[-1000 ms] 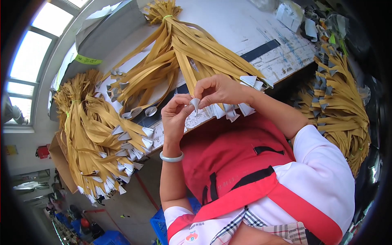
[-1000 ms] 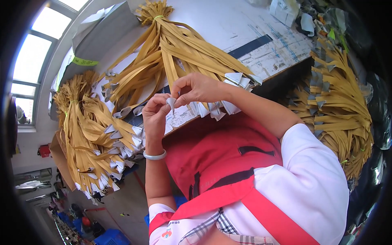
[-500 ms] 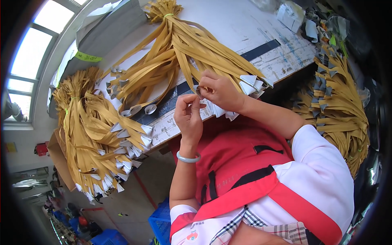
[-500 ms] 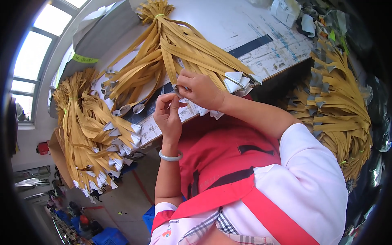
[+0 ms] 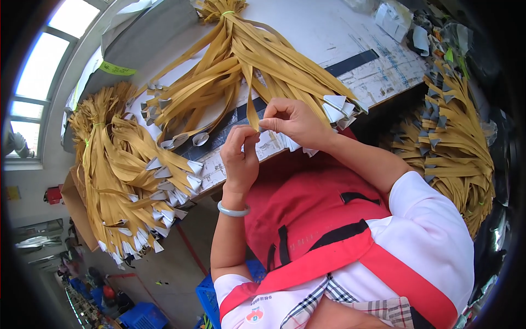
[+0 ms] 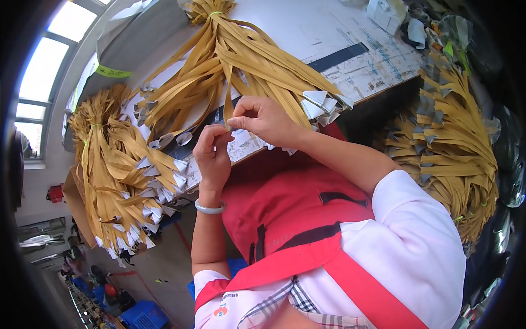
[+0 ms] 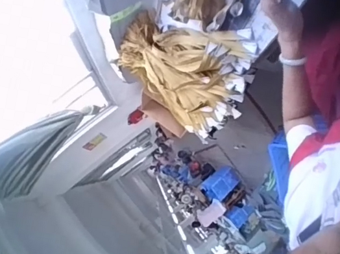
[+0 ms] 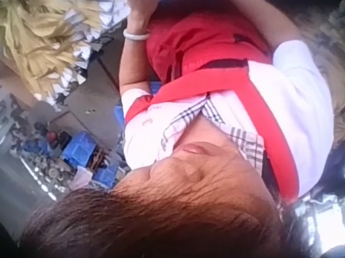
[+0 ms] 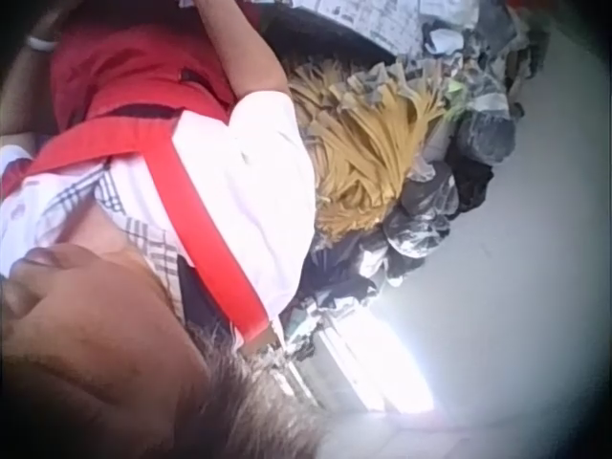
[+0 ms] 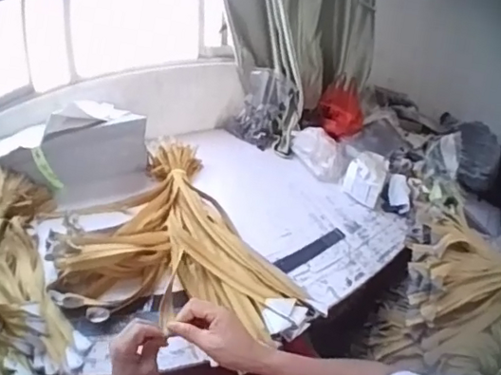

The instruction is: Assembling yellow plastic strips by adding white fasteners to the ends to create pom-poms or tassels.

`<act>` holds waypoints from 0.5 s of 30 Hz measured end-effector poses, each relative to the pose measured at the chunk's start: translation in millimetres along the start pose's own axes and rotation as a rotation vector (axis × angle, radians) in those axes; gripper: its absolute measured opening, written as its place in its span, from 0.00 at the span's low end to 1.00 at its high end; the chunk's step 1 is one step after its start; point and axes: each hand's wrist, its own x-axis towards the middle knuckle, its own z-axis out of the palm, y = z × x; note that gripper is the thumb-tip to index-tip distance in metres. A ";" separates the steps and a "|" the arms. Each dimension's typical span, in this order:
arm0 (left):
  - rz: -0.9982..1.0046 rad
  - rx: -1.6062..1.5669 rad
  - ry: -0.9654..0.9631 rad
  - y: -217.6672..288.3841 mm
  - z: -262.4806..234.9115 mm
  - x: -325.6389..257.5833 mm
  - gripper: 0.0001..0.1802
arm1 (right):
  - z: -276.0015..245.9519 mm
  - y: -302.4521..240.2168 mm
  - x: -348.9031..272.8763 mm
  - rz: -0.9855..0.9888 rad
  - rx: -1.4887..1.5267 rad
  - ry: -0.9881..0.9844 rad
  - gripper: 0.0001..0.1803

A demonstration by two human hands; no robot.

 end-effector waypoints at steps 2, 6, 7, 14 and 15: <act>-0.077 -0.145 0.171 1.9 -4.6 -0.1 0.07 | -6.9 -1.9 3.2 0.095 -0.039 0.050 0.11; -0.230 -0.292 0.610 -27.1 -71.8 3.4 0.03 | -20.5 2.9 4.0 0.140 -0.076 0.104 0.12; -0.283 -0.322 0.806 -38.0 -94.0 6.2 0.06 | -27.5 2.1 2.3 0.086 -0.216 0.149 0.11; -0.037 0.238 -0.060 -1.3 -22.2 -17.3 0.12 | -42.4 9.1 -28.2 -0.144 -0.781 -0.037 0.09; 0.010 0.248 -0.192 0.6 2.0 -21.9 0.15 | -39.6 9.3 -26.3 -0.145 -0.783 -0.043 0.09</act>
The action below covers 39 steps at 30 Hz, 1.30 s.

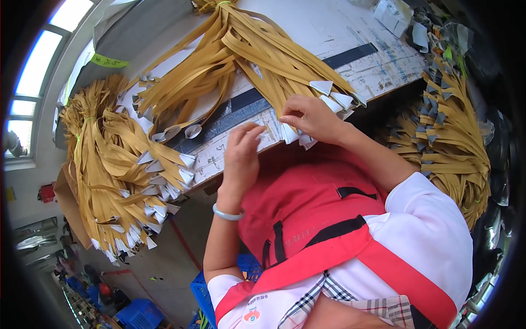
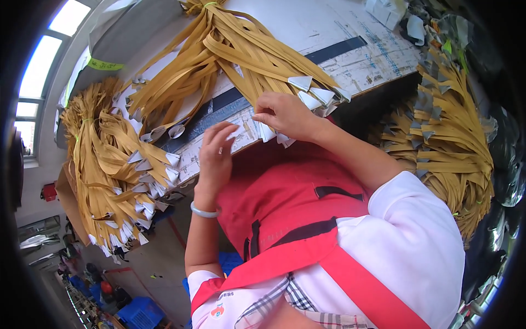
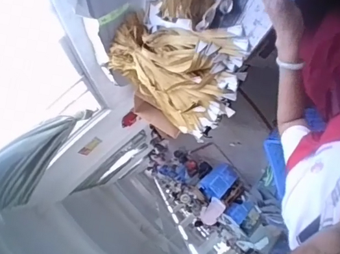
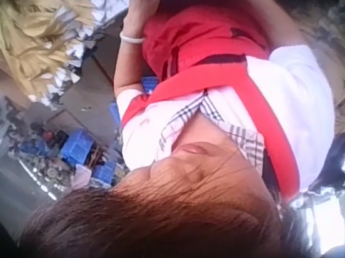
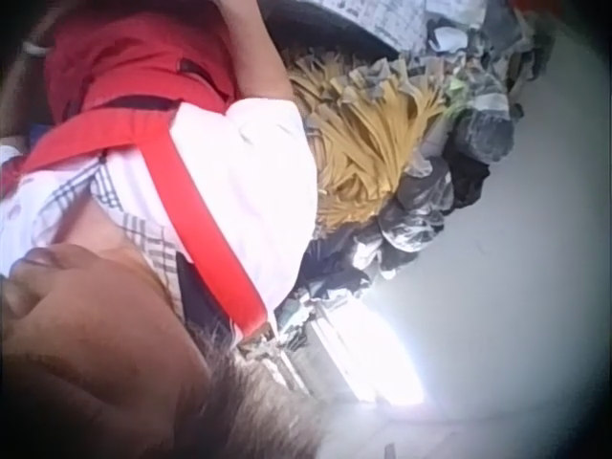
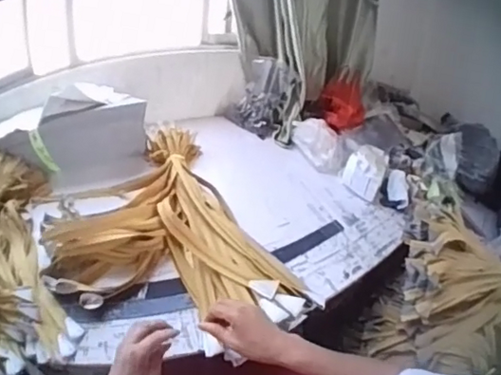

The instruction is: Assembling yellow plastic strips by adding white fasteners to the ends to create pom-poms or tassels.

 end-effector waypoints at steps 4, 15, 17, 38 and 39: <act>0.182 0.184 -0.180 12.2 45.7 10.5 0.16 | -5.1 -0.6 3.6 0.121 0.048 0.030 0.10; -0.170 -0.767 -0.049 -6.3 7.9 23.4 0.08 | -2.0 -0.3 -0.3 0.012 0.440 -0.206 0.06; -0.194 -0.843 -0.058 -7.5 1.4 25.5 0.07 | -4.2 -11.5 5.1 0.070 0.564 -0.204 0.07; -0.411 -1.054 -0.162 -8.1 -9.1 30.2 0.08 | -8.9 -14.5 25.8 0.232 0.793 -0.301 0.08; -0.417 -1.064 -0.169 -13.2 -6.6 27.5 0.09 | -7.3 -16.1 25.5 0.231 0.795 -0.303 0.08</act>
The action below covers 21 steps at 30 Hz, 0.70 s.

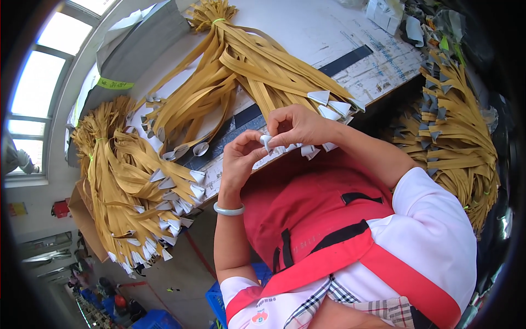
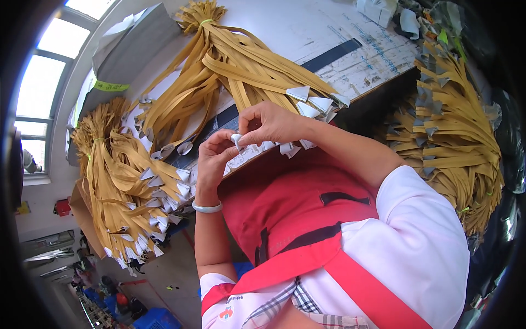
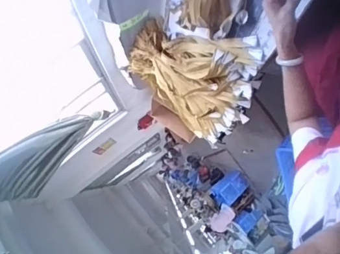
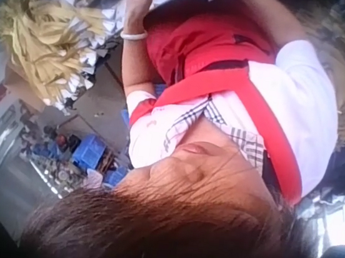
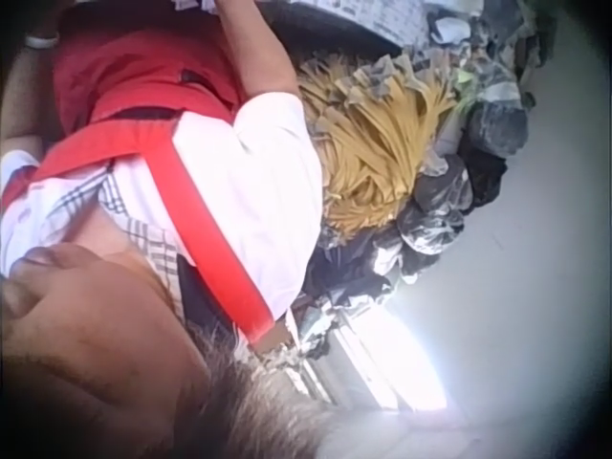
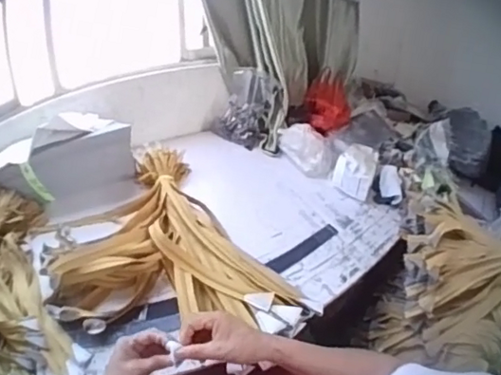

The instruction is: Assembling yellow plastic strips by adding white fasteners to the ends to create pom-poms or tassels.

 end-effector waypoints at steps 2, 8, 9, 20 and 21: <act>-0.006 -0.010 -0.009 -6.1 -1.1 0.8 0.10 | 4.4 -0.9 0.8 -0.062 -0.132 0.047 0.10; -0.017 -0.166 0.028 -7.2 0.4 -6.9 0.10 | -3.0 -9.7 4.4 0.081 -0.046 -0.081 0.11; 0.002 -0.113 0.026 -13.2 -2.1 -6.4 0.10 | -3.2 -7.5 3.0 0.083 -0.047 -0.084 0.11; 0.532 0.640 0.489 -31.6 32.3 -4.3 0.05 | 33.6 24.5 18.2 -0.567 -1.014 0.438 0.06; 0.531 0.642 0.419 -30.8 31.2 -8.2 0.06 | 29.7 26.6 20.6 -0.570 -1.016 0.434 0.06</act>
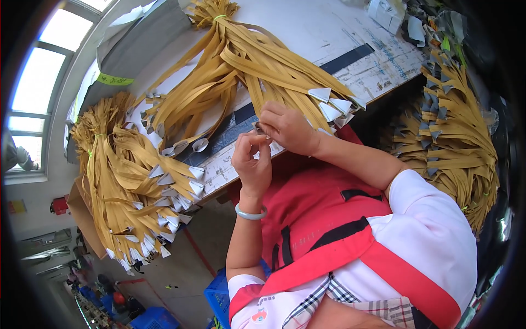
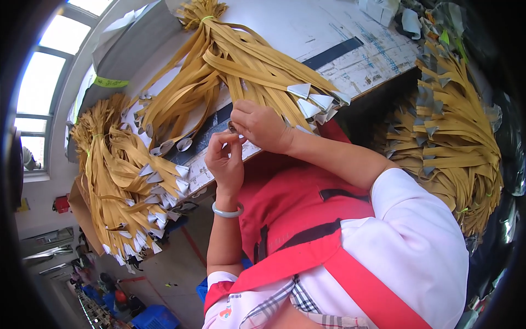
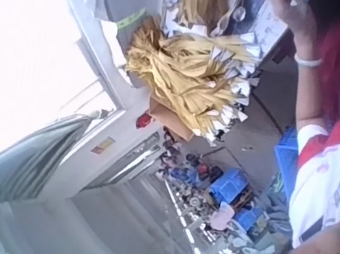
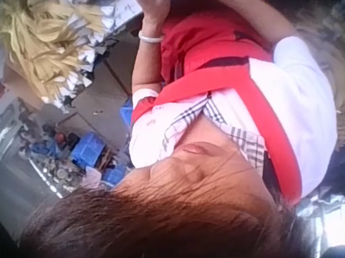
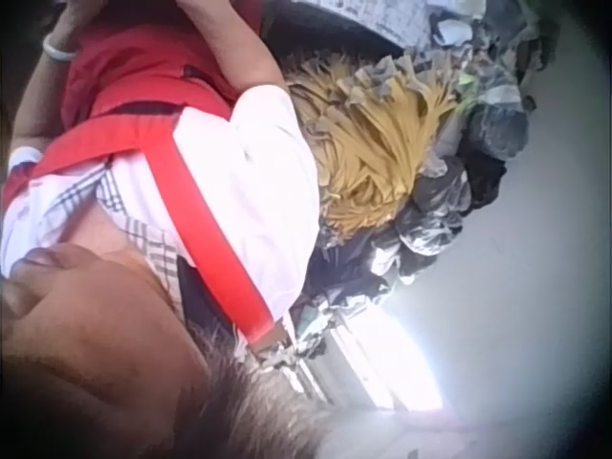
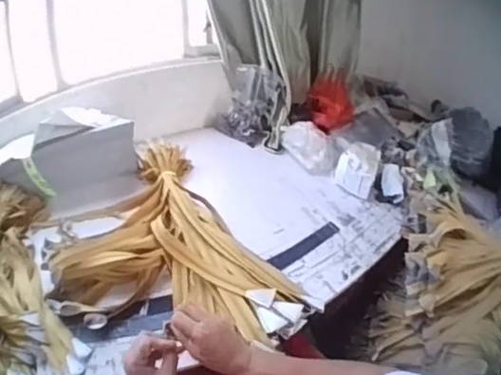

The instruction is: Assembling yellow plastic strips by adding white fasteners to the ends to create pom-poms or tassels.

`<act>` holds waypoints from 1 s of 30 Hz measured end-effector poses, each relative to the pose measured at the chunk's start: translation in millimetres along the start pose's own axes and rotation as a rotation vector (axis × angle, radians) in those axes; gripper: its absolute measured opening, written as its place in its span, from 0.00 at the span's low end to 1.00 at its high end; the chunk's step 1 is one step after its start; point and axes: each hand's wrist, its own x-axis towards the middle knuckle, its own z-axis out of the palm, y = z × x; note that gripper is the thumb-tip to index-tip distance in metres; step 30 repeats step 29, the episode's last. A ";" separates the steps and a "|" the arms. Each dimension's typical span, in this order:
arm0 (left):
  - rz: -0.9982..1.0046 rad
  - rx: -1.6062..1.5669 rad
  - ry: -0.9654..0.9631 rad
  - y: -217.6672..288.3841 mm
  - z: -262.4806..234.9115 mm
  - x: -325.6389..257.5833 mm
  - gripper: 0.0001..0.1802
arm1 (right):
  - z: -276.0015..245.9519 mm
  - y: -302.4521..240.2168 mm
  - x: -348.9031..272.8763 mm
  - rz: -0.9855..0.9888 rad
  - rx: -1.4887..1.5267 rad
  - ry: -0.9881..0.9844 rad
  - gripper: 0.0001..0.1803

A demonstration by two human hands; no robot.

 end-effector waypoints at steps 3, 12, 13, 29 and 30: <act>-0.400 -0.591 0.203 50.5 -2.8 21.4 0.10 | -10.3 13.0 -5.0 0.232 0.507 0.072 0.05; -0.068 0.050 -0.266 11.4 -37.8 24.0 0.07 | -16.7 3.0 -13.7 0.557 0.739 -0.028 0.06; -0.003 0.125 -0.259 16.8 -34.4 22.3 0.07 | -16.8 0.0 -15.0 0.561 0.739 -0.030 0.06; -0.233 0.124 0.576 -36.5 -158.5 -2.0 0.12 | -51.1 27.8 -18.9 0.304 0.081 -0.229 0.10; -0.233 0.124 0.576 -36.5 -158.5 -2.0 0.12 | -51.1 27.8 -18.9 0.304 0.081 -0.229 0.10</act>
